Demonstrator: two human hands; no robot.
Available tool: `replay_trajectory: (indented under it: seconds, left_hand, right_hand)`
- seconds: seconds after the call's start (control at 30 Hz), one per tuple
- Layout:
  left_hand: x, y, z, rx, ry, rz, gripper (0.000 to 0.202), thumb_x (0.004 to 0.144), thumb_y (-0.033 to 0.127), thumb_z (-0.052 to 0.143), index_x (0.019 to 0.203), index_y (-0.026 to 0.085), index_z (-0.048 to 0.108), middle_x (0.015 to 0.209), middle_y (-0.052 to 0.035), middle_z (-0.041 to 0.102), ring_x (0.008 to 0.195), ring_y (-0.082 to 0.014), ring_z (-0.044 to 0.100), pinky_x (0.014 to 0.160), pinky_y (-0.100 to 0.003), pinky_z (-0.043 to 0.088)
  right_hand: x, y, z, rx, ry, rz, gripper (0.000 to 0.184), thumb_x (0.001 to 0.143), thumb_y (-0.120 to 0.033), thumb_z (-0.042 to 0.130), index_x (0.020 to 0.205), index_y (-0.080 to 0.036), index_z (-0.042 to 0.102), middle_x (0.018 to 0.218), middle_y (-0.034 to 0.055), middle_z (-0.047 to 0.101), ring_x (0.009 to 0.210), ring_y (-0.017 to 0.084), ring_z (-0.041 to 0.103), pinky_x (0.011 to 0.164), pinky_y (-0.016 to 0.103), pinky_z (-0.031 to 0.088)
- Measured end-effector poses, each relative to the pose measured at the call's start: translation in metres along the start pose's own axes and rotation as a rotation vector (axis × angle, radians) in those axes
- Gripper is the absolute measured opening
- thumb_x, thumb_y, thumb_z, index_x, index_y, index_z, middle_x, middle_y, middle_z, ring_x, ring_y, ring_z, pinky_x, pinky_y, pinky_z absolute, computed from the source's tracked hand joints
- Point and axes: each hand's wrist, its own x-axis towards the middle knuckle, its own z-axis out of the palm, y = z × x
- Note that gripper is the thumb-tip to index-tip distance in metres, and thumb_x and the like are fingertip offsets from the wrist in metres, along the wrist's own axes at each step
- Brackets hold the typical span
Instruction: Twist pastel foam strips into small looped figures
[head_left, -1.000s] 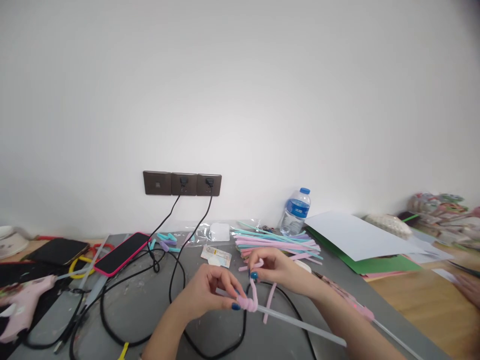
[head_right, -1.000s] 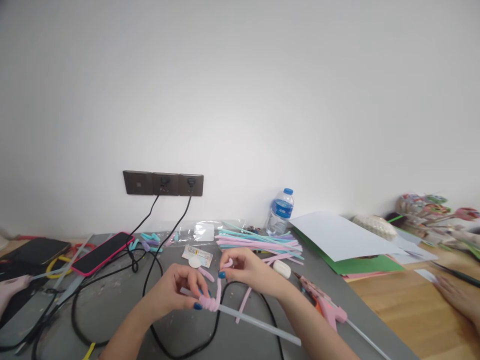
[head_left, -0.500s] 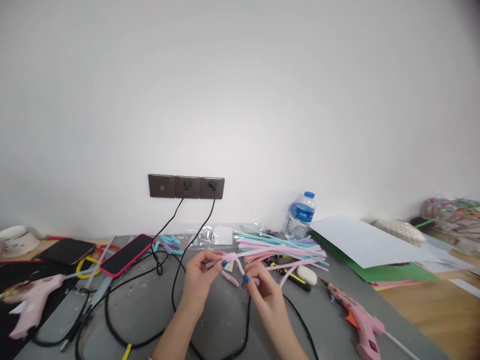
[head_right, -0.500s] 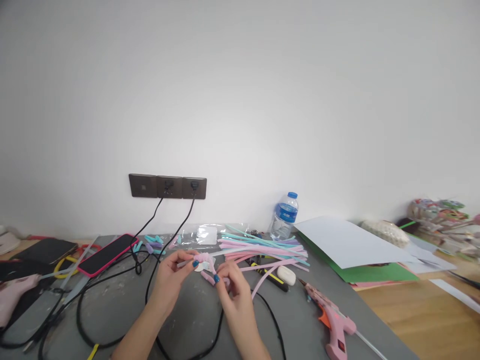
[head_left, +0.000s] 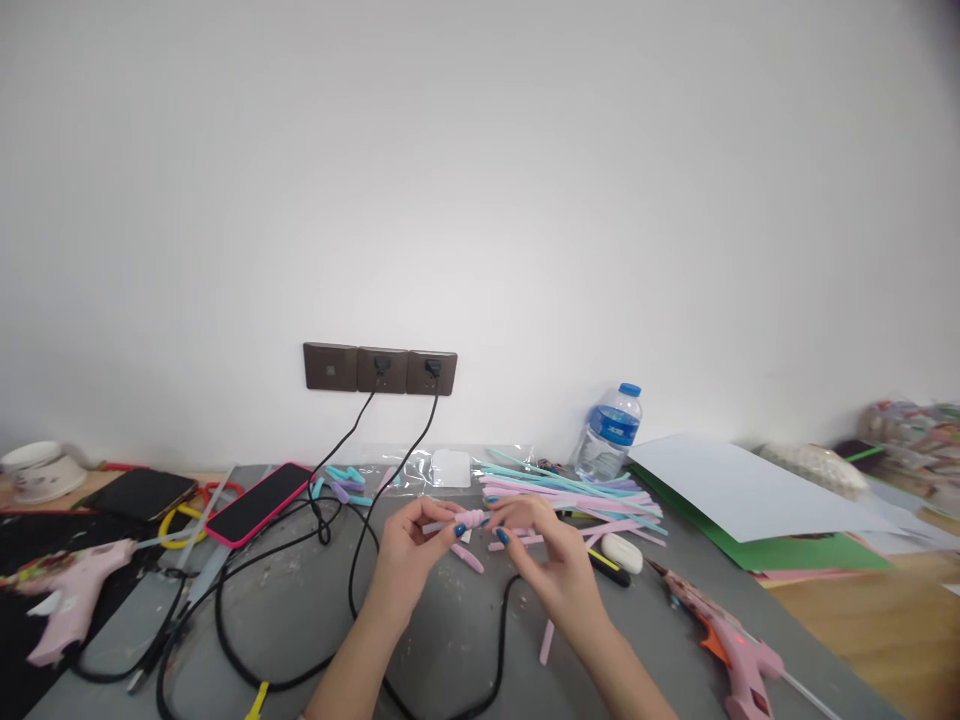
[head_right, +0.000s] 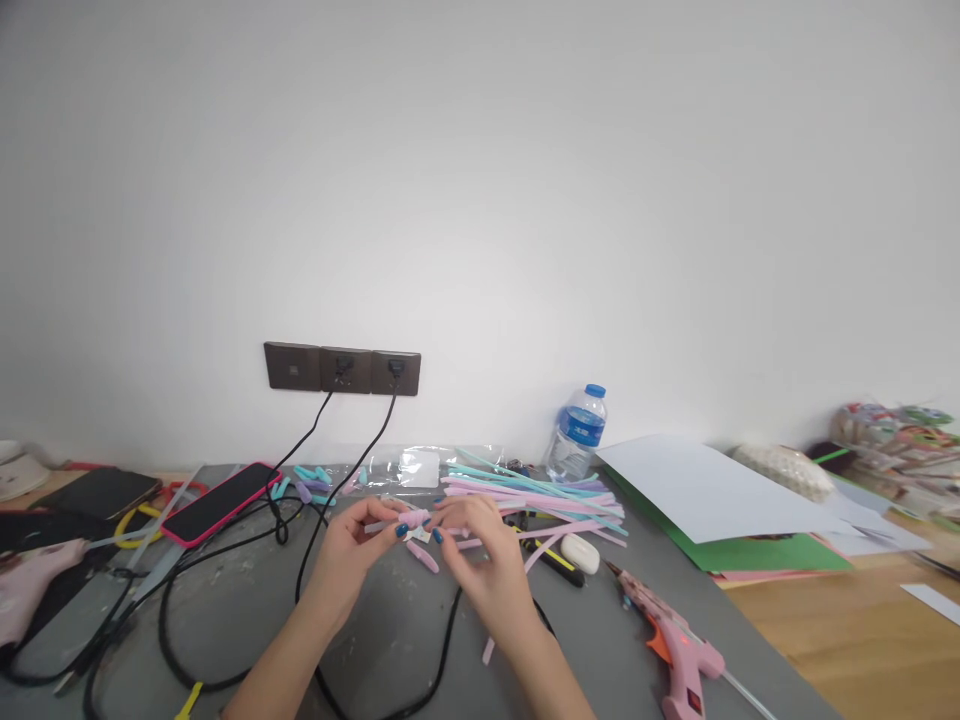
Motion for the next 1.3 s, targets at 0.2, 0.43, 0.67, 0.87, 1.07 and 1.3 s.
replay_trajectory:
  seconds: [0.2,0.43,0.67,0.87,1.07,1.3]
  left_hand:
    - [0.000,-0.002,0.000,-0.008,-0.047,0.045,0.013,0.065,0.021,0.073,0.066,0.018,0.060,0.085,-0.0047,0.071,0.084,-0.0204,0.065,0.072,-0.029,0.048]
    - [0.014,-0.024,-0.019,0.120,-0.081,0.047,0.011,0.066,0.022,0.069,0.068,0.017,0.060,0.085,-0.0064,0.071,0.086,-0.0221,0.066,0.077,-0.032,0.050]
    - [0.027,-0.052,-0.035,0.439,-0.070,0.070,0.003,0.066,0.016,0.064,0.065,0.018,0.062,0.079,-0.0041,0.067,0.079,-0.0204,0.065,0.066,-0.029,0.054]
    - [0.030,-0.055,-0.040,0.484,-0.002,0.045,0.008,0.065,0.019,0.067,0.071,0.018,0.063,0.080,-0.0036,0.066,0.073,-0.0189,0.064,0.060,-0.026,0.052]
    - [0.036,-0.051,-0.046,0.284,-0.045,-0.098,0.018,0.071,0.032,0.067,0.071,0.015,0.062,0.072,-0.0014,0.062,0.065,-0.0166,0.061,0.061,-0.029,0.053]
    - [0.041,-0.045,-0.054,0.311,-0.167,-0.167,0.016,0.070,0.028,0.070,0.076,0.015,0.064,0.075,-0.0016,0.064,0.064,-0.0146,0.060,0.063,-0.026,0.049]
  right_hand:
    - [0.006,0.013,0.014,0.088,0.191,0.286,0.015,0.083,-0.033,0.060,0.075,-0.022,0.055,0.074,0.0008,0.068,0.067,0.019,0.062,0.093,0.045,0.039]
    - [0.012,0.047,0.047,0.449,-0.025,0.397,0.025,0.080,-0.043,0.062,0.076,-0.020,0.052,0.069,0.0013,0.062,0.068,0.019,0.061,0.063,0.029,0.046]
    - [-0.002,0.083,0.081,0.485,-0.084,0.532,0.034,0.073,-0.051,0.066,0.071,-0.019,0.053,0.057,-0.0025,0.054,0.052,0.015,0.052,0.050,0.027,0.044]
    - [0.007,0.088,0.093,0.454,-0.047,0.545,0.032,0.074,-0.049,0.064,0.068,-0.020,0.052,0.056,-0.0028,0.053,0.048,0.014,0.051,0.048,0.025,0.041]
    - [0.009,0.088,0.090,0.539,-0.092,0.522,0.031,0.075,-0.048,0.064,0.073,-0.020,0.051,0.061,-0.0025,0.054,0.053,0.014,0.052,0.052,0.025,0.043]
    - [0.009,0.087,0.079,0.590,-0.138,0.505,0.026,0.079,-0.042,0.063,0.077,-0.020,0.049,0.062,-0.0049,0.048,0.055,0.012,0.046,0.054,0.024,0.037]
